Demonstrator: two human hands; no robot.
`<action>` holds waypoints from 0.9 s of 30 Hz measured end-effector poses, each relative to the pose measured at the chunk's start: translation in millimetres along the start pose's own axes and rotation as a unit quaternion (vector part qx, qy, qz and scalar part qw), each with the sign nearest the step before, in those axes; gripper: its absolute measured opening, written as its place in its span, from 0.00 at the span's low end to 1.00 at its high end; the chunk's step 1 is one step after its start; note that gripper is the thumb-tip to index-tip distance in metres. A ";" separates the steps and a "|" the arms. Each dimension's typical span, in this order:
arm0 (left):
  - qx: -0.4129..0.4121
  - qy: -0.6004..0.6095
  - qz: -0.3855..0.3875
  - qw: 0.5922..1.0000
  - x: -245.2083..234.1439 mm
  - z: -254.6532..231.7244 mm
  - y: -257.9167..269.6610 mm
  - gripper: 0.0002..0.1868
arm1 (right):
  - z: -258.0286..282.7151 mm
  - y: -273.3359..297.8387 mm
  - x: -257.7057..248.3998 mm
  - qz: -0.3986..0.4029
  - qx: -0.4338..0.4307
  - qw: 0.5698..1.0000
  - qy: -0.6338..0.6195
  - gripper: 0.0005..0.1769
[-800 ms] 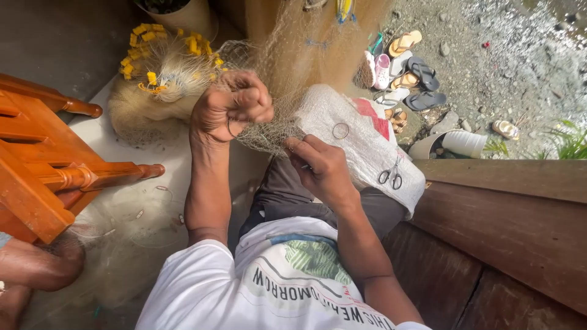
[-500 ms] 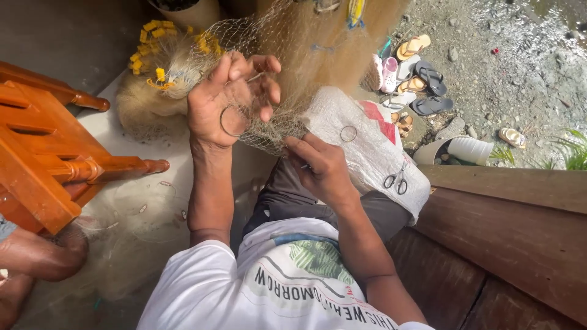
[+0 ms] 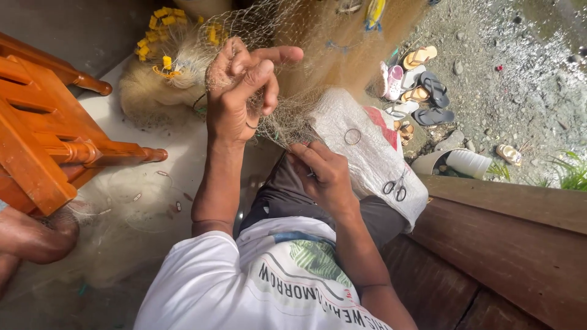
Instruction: The person repairs a fine-mesh fishing net by holding it with one hand while using scissors to cut threads, then pulling and attaching new threads to a ring with the other hand.
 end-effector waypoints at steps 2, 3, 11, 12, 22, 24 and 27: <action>0.003 -0.003 -0.001 1.000 1.6 -0.2 0.8 0.14 | -2.1 1.5 -1.2 -0.008 0.003 1.000 -0.014 0.12; 0.003 -0.007 0.000 1.000 2.8 0.1 1.5 0.13 | -3.8 2.8 -3.2 -0.019 0.008 0.999 -0.030 0.12; 0.057 -0.106 -0.046 0.992 4.5 -9.9 9.8 0.11 | -11.7 12.7 -23.8 -0.098 0.049 0.993 -0.046 0.11; 0.066 -0.131 -0.050 0.988 6.4 -13.5 10.7 0.12 | -12.7 14.0 -26.6 -0.110 0.056 0.991 -0.047 0.10; 0.055 -0.137 -0.025 0.989 14.3 -14.8 14.0 0.12 | -15.8 29.9 -42.4 -0.182 0.035 0.974 -0.132 0.10; 0.054 -0.150 -0.034 0.987 13.7 -15.4 14.3 0.13 | -17.7 31.2 -50.4 -0.220 0.037 0.967 -0.127 0.08; 0.055 -0.154 -0.026 0.986 14.3 -15.6 15.9 0.13 | -22.0 26.4 -55.6 -0.243 0.017 0.961 -0.134 0.07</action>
Point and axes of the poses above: each hand's wrist, its own y-axis away from the middle knuckle, its own x-axis out of the palm, z = x × y, the point moved 10 cm from there along -y, towards the middle knuckle, and after that the axes turned 2 degrees about -y, right-handed, at the moved point
